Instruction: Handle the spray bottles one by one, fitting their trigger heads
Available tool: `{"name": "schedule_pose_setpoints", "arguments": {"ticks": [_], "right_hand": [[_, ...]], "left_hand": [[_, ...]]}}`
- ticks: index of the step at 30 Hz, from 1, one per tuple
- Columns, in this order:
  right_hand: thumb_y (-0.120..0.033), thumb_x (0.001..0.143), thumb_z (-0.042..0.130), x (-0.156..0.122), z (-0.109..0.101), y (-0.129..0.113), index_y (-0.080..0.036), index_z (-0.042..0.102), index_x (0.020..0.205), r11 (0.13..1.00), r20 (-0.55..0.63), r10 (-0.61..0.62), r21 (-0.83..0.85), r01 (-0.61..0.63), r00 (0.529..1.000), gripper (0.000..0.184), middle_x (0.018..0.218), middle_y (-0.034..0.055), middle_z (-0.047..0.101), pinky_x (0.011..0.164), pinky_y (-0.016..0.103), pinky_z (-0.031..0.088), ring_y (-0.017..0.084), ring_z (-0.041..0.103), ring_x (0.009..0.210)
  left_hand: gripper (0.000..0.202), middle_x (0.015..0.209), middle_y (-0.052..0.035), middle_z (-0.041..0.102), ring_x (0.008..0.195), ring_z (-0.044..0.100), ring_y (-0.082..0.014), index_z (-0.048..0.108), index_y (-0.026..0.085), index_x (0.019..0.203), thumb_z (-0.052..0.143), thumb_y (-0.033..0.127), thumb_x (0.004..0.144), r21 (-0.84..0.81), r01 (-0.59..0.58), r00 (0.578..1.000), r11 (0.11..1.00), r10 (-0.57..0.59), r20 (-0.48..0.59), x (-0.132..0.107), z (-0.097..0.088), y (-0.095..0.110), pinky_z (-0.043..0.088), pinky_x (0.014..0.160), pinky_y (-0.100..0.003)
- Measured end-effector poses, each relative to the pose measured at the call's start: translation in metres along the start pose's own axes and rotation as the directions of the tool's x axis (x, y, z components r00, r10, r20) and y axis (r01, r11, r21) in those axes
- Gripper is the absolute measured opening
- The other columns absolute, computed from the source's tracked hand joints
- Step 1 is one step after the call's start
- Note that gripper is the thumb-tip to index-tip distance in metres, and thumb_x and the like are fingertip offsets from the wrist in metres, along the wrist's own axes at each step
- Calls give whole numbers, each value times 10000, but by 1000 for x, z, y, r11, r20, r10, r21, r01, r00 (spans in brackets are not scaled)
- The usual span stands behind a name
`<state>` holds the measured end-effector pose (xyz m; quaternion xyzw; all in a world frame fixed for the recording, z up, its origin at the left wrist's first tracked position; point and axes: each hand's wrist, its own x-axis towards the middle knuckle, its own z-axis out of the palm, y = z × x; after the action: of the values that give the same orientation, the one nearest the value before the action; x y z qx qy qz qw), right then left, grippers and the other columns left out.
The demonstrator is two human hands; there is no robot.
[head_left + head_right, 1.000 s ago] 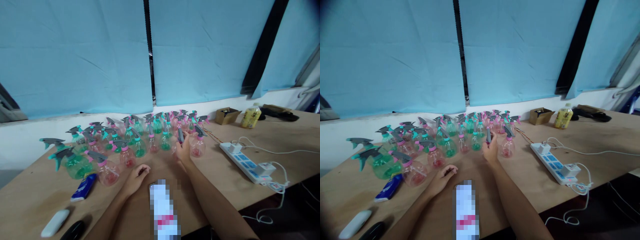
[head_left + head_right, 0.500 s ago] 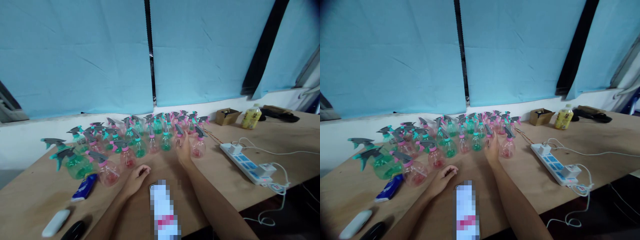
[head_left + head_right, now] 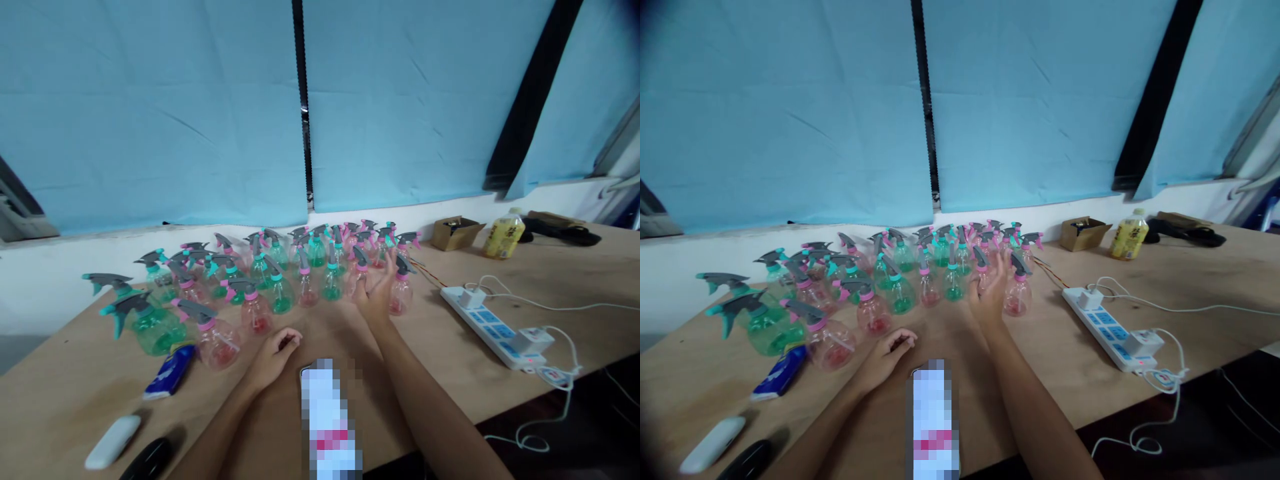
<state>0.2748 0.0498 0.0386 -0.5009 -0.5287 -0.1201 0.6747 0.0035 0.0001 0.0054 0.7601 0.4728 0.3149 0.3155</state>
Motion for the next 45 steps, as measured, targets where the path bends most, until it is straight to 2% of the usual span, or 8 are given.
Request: {"name": "schedule_pose_setpoints", "arguments": {"ticks": [7, 11, 16, 23, 30, 35, 41, 45], "right_hand": [[-228, 819, 485, 20, -23, 24, -101, 267, 1455, 916, -171, 4, -394, -72, 985, 684, 1534, 250, 285, 1110, 700, 144, 365, 145, 1487], [-241, 845, 493, 26, -29, 48, -141, 402, 1386, 912, -206, 105, -371, -177, 973, 557, 1323, 181, 562, 1111, 608, 232, 313, 505, 1262], [-284, 849, 517, 28, -33, 61, -144, 548, 1224, 946, -165, 138, -268, -179, 977, 402, 1102, 134, 642, 912, 409, 448, 252, 604, 990], [-278, 739, 585, 20, -26, 38, -163, 586, 1131, 945, -101, 115, -296, -140, 988, 409, 791, 19, 572, 804, 372, 441, 207, 552, 739], [-300, 736, 593, 3, -13, 0, -189, 508, 1280, 979, 27, 138, -158, -132, 990, 562, 951, 57, 601, 778, 352, 466, 220, 570, 823], [-212, 718, 559, -13, -1, -25, -225, 530, 1311, 983, 196, 127, 108, -150, 972, 593, 1032, 71, 628, 821, 363, 479, 218, 581, 839], [-158, 737, 540, -36, 21, -44, -210, 676, 1064, 821, 608, 78, 411, -398, 790, 359, 721, -10, 585, 573, 256, 421, 134, 471, 589], [-221, 774, 600, -38, 27, -53, -226, 699, 1045, 711, 789, -38, 453, -537, 614, 288, 704, -20, 607, 593, 252, 454, 140, 532, 639]], "left_hand": [[301, 979, -38, 710, 937, 628, -209, 666, 216, 949, 475, 448, 939, -5, -2, 1000, 1000, 2, -11, 0, 1, 0, 469, 861, -315], [292, 968, -30, 710, 931, 628, -206, 675, 218, 940, 491, 445, 931, -18, -6, 1000, 1000, 6, -12, 0, 1, -1, 467, 861, -310], [303, 962, -29, 701, 916, 625, -201, 667, 215, 945, 484, 456, 934, -27, 0, 1000, 1000, 0, -2, 0, 2, -2, 463, 846, -304], [295, 928, -29, 701, 911, 631, -205, 661, 213, 931, 487, 452, 930, -35, 0, 1000, 999, -1, -15, 1, 1, -2, 462, 833, -303], [293, 919, -26, 697, 894, 625, -199, 666, 210, 931, 495, 449, 923, -35, -6, 1000, 999, 5, -13, 2, 2, -2, 472, 819, -299], [277, 926, -26, 701, 901, 633, -200, 668, 214, 941, 499, 433, 925, -28, -2, 1000, 1000, 2, -13, 2, 2, -2, 472, 818, -299], [291, 976, -37, 713, 952, 631, -212, 669, 218, 954, 489, 446, 927, -26, -7, 1000, 1000, 7, -6, 1, 2, -2, 474, 863, -320], [284, 974, -39, 716, 950, 631, -215, 673, 215, 953, 500, 438, 922, -16, -3, 1000, 1000, 2, -9, 1, 2, -3, 470, 865, -321]]}}
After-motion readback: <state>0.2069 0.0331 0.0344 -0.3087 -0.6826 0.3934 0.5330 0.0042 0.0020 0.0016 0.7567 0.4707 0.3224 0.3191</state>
